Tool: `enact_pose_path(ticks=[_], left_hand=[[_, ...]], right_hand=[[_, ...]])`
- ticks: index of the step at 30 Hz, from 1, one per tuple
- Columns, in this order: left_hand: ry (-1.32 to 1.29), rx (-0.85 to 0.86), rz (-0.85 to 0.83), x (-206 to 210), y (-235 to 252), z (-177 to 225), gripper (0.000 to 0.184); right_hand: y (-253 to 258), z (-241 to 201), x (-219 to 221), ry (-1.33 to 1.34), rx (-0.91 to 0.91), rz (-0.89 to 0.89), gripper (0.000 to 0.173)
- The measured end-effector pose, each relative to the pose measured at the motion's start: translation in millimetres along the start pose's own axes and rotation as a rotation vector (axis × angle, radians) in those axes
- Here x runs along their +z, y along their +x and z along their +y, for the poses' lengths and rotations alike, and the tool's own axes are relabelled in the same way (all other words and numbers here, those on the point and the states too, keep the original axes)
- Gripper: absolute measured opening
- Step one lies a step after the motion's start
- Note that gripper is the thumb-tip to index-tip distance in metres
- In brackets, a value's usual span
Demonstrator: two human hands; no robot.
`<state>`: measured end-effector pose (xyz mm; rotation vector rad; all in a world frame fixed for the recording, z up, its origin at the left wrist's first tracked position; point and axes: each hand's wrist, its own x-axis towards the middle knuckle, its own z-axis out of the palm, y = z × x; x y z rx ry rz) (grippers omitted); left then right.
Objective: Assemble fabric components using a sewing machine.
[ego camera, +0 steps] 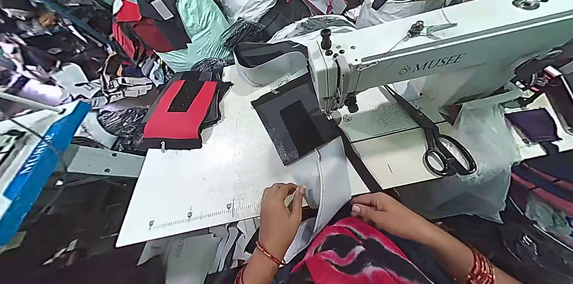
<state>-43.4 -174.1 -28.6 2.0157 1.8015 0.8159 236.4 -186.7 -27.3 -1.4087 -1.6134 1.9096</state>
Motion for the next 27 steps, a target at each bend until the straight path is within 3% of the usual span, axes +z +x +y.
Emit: enact_pose_path(ticks=[3, 5, 7, 9, 12, 14, 16, 18, 19, 22, 25, 27], left_hand=[[0.129, -0.097, -0.053, 6, -17, 5, 0.049], [0.122, -0.132, -0.082, 11, -18, 19, 0.047], [0.056, -0.195, -0.187, 10, -13, 33, 0.041], [-0.107, -0.235, -0.271, 8, -6, 40, 0.034], [-0.565, -0.238, -0.221, 14, -6, 46, 0.024], [-0.848, -0.363, -0.179, 15, -10, 53, 0.019], [-1.017, -0.58, -0.193, 6, -12, 61, 0.027], [-1.159, -0.788, -0.287, -6, -13, 67, 0.035], [-1.207, -0.84, -0.382, -11, -14, 67, 0.028], [-1.332, -0.831, -0.54, -12, -21, 62, 0.023], [-1.36, -0.821, -0.357, -4, -18, 55, 0.021], [-1.241, -0.806, -0.203, -6, -19, 51, 0.019]], right_hand=[[13, 22, 25, 0.207, -0.06, 0.014, 0.028], [20, 22, 40, 0.382, -0.064, 0.077, 0.015], [25, 22, 47, 0.439, -0.05, 0.129, 0.014], [24, 21, 46, 0.394, -0.085, 0.132, 0.016], [12, 16, 39, 0.355, -0.139, 0.085, 0.021], [5, 11, 37, 0.445, -0.161, 0.057, 0.022], [-2, 6, 35, 0.546, -0.192, 0.029, 0.021], [-4, 4, 34, 0.647, -0.231, -0.002, 0.019], [-4, 3, 34, 0.683, -0.241, -0.022, 0.019], [0, 6, 37, 0.68, -0.235, -0.064, 0.021], [2, 9, 38, 0.585, -0.222, 0.002, 0.022], [-1, 13, 35, 0.544, -0.224, 0.043, 0.02]])
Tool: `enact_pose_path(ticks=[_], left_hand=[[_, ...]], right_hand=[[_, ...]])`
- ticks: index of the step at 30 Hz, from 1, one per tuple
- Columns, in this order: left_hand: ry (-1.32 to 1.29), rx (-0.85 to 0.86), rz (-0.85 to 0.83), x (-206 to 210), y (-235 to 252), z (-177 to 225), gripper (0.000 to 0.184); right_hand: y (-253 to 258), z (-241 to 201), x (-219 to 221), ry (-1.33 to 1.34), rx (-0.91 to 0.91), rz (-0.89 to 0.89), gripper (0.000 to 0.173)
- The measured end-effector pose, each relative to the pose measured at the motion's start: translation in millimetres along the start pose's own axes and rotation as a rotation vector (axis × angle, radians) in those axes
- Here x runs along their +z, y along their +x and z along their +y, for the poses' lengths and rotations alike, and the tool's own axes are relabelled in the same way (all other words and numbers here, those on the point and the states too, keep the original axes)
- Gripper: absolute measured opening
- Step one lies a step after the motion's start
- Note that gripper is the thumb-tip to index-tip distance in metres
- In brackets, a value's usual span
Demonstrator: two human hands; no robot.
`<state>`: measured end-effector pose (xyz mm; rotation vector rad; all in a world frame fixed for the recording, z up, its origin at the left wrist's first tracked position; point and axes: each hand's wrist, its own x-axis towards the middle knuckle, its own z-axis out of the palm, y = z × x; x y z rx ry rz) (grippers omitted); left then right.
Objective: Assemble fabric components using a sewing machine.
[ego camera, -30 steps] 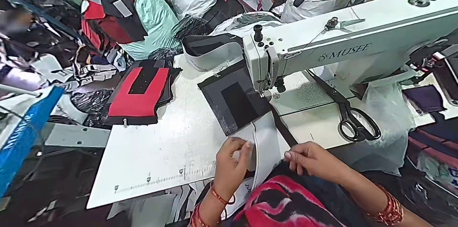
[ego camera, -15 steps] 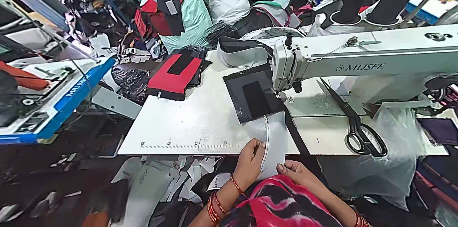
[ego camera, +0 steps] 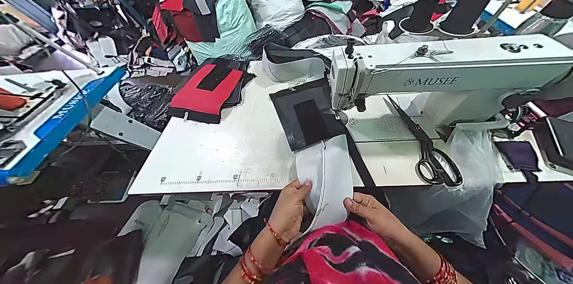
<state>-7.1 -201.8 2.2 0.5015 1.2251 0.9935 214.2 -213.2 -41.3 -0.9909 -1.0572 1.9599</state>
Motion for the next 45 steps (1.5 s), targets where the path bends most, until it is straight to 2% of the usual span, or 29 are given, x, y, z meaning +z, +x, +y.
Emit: enact_pose_path(ticks=[2, 5, 8, 10, 11, 12, 14, 15, 17, 21, 24, 26, 30, 32, 34, 36, 37, 39, 41, 44, 45], left_hand=[[0.183, 0.154, 0.08, -16, 0, -1, 0.02], [0.7, 0.34, 0.169, -42, 10, -10, 0.02], [1.192, 0.326, 0.19, -48, 11, 2, 0.036], [1.404, 0.208, 0.193, -37, 4, 29, 0.044], [1.473, 0.248, 0.204, -31, 3, 38, 0.046], [1.521, 0.415, 0.218, -27, 6, 41, 0.046], [1.509, 0.875, 0.176, -13, 28, 39, 0.036], [1.475, 1.012, 0.105, 1, 42, 41, 0.028], [1.458, 1.129, -0.052, 30, 79, 44, 0.018], [1.657, 0.88, -0.265, 74, 130, 56, 0.026], [1.689, 0.853, -0.3, 78, 145, 49, 0.025], [1.646, 0.888, -0.286, 73, 147, 41, 0.026], [1.529, 1.103, -0.25, 62, 149, 25, 0.025], [1.53, 1.089, -0.24, 63, 144, 22, 0.028], [1.64, 0.893, -0.23, 74, 129, 25, 0.05], [1.817, 0.529, -0.279, 93, 111, 38, 0.075], [1.856, 0.422, -0.293, 99, 108, 43, 0.077], [1.854, 0.352, -0.299, 105, 106, 50, 0.069], [1.819, 0.35, -0.315, 104, 108, 54, 0.062], [1.735, 0.369, -0.334, 97, 113, 58, 0.06], [1.714, 0.383, -0.336, 94, 113, 59, 0.059]], right_hand=[[-4, 2, -5, -0.059, 0.001, 0.015, 0.019], [-2, 15, -10, -0.294, -0.002, 0.049, 0.024], [9, 38, -15, -0.592, -0.092, 0.108, 0.037], [12, 42, -14, -0.729, -0.101, 0.153, 0.044], [13, 42, -13, -0.785, -0.089, 0.166, 0.045], [15, 41, -12, -0.82, -0.078, 0.174, 0.046], [17, 38, -11, -0.856, -0.044, 0.163, 0.046], [18, 36, -10, -0.863, -0.025, 0.152, 0.046], [17, 32, -9, -0.882, -0.005, 0.136, 0.045], [15, 27, -8, -0.873, 0.008, 0.126, 0.044], [14, 27, -9, -0.848, 0.047, 0.113, 0.045], [15, 25, -8, -0.837, 0.071, 0.107, 0.046], [14, 19, -6, -0.881, 0.068, 0.083, 0.046], [11, 18, -7, -0.888, 0.017, 0.051, 0.045], [8, 14, -10, -0.883, -0.061, 0.011, 0.043], [4, 0, -12, -0.888, -0.105, -0.043, 0.041], [2, -13, -13, -0.896, -0.087, -0.087, 0.041], [2, -46, -16, -0.949, 0.012, -0.169, 0.043], [9, -81, -19, -1.006, 0.087, -0.083, 0.04], [51, -99, -28, -1.049, -0.018, 0.364, 0.035], [72, -96, -33, -1.057, -0.046, 0.463, 0.037]])
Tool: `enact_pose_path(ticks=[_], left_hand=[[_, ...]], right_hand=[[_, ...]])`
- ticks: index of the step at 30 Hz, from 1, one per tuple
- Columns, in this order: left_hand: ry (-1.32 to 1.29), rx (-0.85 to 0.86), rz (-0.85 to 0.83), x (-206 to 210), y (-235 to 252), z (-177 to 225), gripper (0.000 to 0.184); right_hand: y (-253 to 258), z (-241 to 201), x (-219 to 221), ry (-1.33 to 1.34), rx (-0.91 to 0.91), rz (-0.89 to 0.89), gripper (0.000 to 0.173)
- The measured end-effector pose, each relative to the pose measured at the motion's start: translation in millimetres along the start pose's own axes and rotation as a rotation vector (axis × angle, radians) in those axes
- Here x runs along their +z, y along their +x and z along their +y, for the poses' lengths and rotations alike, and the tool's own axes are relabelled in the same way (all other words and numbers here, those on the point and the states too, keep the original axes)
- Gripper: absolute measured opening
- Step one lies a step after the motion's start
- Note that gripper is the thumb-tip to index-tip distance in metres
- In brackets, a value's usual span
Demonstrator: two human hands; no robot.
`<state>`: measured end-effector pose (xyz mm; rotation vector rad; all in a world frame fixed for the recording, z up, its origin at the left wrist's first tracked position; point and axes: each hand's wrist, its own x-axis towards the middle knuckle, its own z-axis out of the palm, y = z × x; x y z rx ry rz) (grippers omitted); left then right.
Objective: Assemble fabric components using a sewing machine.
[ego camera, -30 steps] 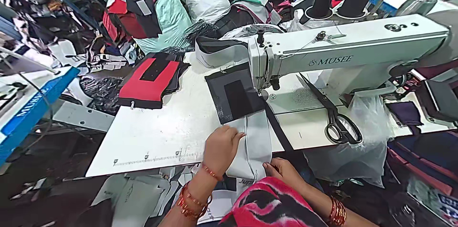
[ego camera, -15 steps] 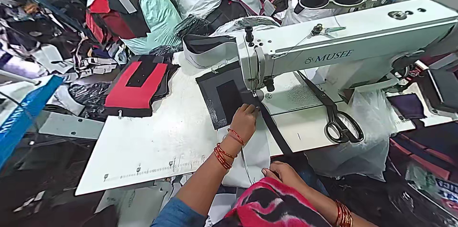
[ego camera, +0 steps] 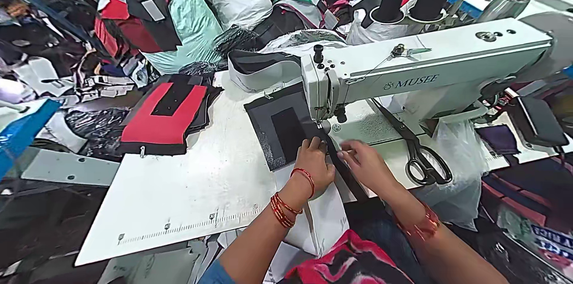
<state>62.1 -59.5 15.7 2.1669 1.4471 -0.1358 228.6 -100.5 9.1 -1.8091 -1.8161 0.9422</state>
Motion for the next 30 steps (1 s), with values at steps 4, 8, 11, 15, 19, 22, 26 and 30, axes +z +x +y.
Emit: enact_pose_path(ticks=[4, 8, 11, 15, 19, 22, 26, 30], left_hand=[[-0.038, 0.036, 0.028, 1, 0, -7, 0.057], [-0.089, 0.076, 0.043, 3, 1, -15, 0.057], [-0.167, 0.118, 0.085, 8, 1, -22, 0.051], [-0.182, 0.143, 0.108, 11, 3, -25, 0.052], [-0.157, 0.132, 0.071, 7, 2, -24, 0.051], [-0.125, 0.14, 0.06, 6, 2, -23, 0.053], [-0.079, 0.145, 0.024, 4, 3, -21, 0.054], [-0.107, 0.239, 0.126, 13, 3, -30, 0.051]], right_hand=[[44, -7, 29, -0.006, 0.091, 0.125, 0.037], [42, -13, 35, 0.096, 0.159, 0.194, 0.025], [36, -9, 39, 0.186, 0.169, 0.207, 0.024], [33, -8, 46, 0.319, 0.152, 0.203, 0.024], [31, -5, 48, 0.386, 0.132, 0.226, 0.021], [29, -3, 49, 0.383, 0.114, 0.232, 0.021], [27, -2, 46, 0.336, 0.092, 0.202, 0.022], [24, -5, 45, 0.237, 0.051, 0.191, 0.025]])
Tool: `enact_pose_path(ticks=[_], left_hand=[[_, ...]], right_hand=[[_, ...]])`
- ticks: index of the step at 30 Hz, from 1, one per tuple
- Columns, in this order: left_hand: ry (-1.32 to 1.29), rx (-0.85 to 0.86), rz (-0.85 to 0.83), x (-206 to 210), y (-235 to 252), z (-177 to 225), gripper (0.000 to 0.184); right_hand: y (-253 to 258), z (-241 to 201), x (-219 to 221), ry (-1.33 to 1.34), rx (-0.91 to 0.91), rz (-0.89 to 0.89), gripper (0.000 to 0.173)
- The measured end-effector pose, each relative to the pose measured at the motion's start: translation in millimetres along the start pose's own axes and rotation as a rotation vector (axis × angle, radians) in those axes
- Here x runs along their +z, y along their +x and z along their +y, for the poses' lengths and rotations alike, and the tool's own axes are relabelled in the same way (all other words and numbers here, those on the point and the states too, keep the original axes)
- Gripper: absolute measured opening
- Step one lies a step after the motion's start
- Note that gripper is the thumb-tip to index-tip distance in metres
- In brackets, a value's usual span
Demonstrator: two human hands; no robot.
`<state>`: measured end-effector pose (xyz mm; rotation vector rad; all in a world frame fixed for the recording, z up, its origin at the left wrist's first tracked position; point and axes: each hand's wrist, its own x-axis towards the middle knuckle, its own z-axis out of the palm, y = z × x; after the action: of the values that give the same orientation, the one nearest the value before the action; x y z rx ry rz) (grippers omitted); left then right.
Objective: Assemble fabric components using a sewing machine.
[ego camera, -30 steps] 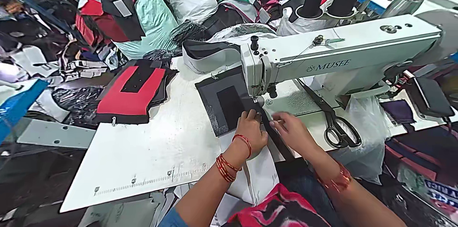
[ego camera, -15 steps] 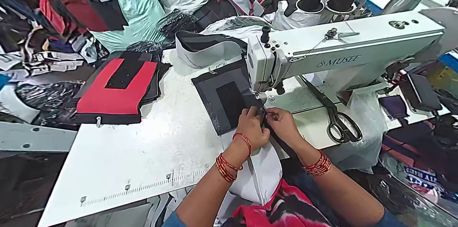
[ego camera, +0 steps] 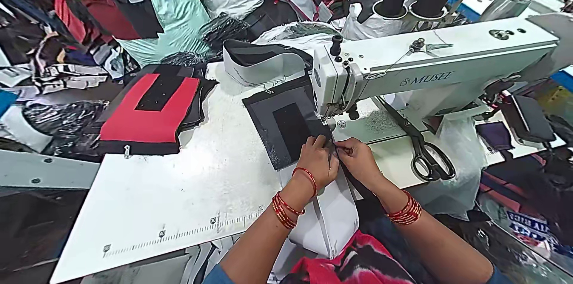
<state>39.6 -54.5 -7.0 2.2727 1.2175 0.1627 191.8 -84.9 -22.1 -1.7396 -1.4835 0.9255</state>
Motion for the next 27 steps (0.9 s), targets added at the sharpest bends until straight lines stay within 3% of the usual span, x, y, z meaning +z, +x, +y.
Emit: enact_pose_path(ticks=[5, 8, 16, 21, 27], left_hand=[[-0.038, 0.057, 0.235, 22, -8, -9, 0.04], [-0.008, 0.085, 0.284, 29, -10, -10, 0.038], [0.024, 0.079, 0.267, 29, -10, -9, 0.038], [0.052, 0.092, 0.241, 26, -9, -8, 0.039], [-0.044, 0.03, 0.146, 9, -11, -8, 0.037]], right_hand=[[-3, -4, 0, -0.187, -0.101, -0.019, 0.027], [-4, -3, -2, -0.216, -0.143, -0.025, 0.028], [-1, 12, -5, 0.026, -0.076, -0.02, 0.028], [-8, 6, 7, -0.205, -0.247, 0.056, 0.03], [-8, -1, 9, -0.383, -0.254, -0.078, 0.033]])
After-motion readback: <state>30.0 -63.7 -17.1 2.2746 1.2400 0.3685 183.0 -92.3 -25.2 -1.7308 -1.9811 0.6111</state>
